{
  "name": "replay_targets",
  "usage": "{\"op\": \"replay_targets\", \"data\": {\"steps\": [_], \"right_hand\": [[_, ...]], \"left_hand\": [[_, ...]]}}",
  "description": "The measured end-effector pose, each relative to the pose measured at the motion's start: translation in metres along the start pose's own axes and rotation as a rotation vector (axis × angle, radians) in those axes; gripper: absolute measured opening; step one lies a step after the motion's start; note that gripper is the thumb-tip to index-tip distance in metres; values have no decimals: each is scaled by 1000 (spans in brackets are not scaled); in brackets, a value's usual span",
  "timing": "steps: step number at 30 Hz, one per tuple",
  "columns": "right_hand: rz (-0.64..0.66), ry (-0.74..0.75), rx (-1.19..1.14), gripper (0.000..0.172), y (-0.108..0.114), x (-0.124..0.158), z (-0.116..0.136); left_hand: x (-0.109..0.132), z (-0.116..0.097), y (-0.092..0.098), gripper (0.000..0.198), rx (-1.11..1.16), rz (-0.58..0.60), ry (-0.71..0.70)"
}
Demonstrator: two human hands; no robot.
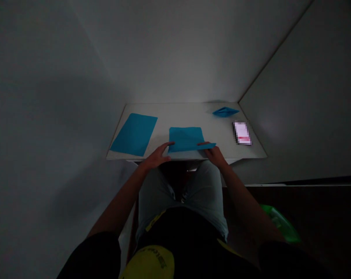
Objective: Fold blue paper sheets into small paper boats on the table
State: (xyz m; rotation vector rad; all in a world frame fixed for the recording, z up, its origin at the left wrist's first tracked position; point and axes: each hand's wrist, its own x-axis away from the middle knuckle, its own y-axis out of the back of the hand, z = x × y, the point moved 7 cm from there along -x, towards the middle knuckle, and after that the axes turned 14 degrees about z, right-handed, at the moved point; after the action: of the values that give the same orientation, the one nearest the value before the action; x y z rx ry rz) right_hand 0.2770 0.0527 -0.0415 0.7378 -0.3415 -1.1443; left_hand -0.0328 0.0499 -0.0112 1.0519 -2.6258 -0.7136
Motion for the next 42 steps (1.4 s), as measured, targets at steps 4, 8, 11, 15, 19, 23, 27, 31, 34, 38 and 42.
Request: {"op": "replay_targets", "data": {"steps": [4,8,11,15,19,23,27,31,34,38,42], "right_hand": [[-58,-151,-35,49,14,-7,-8],[-128,-126,-64,52,41,-22,18],[-185,-64,-165,49,68,-32,43],[-129,91,-428,52,82,-47,61],[-19,93,-582,61,57,-57,45],[-43,-1,-591,57,19,-56,8],[-77,-84,-455,55,-3,-46,-20],[-34,-65,-381,44,-5,-39,-28],[-23,-100,-333,43,-2,-39,-32],[-33,-150,-283,47,-4,-39,-34],[-98,-146,-352,61,-9,-39,-34]], "left_hand": [[0,20,3,97,-97,-117,106],[-20,6,16,37,-185,-316,167],[-33,-15,35,32,-27,-416,103],[-44,-31,58,41,185,-482,11],[-52,-8,60,44,275,-507,27],[-56,39,35,40,342,-414,86],[-48,68,19,33,363,-406,126],[-40,74,27,23,327,-429,186],[-37,75,32,25,319,-442,245],[-39,73,29,29,340,-435,211],[-40,75,21,41,305,-450,231]]}}
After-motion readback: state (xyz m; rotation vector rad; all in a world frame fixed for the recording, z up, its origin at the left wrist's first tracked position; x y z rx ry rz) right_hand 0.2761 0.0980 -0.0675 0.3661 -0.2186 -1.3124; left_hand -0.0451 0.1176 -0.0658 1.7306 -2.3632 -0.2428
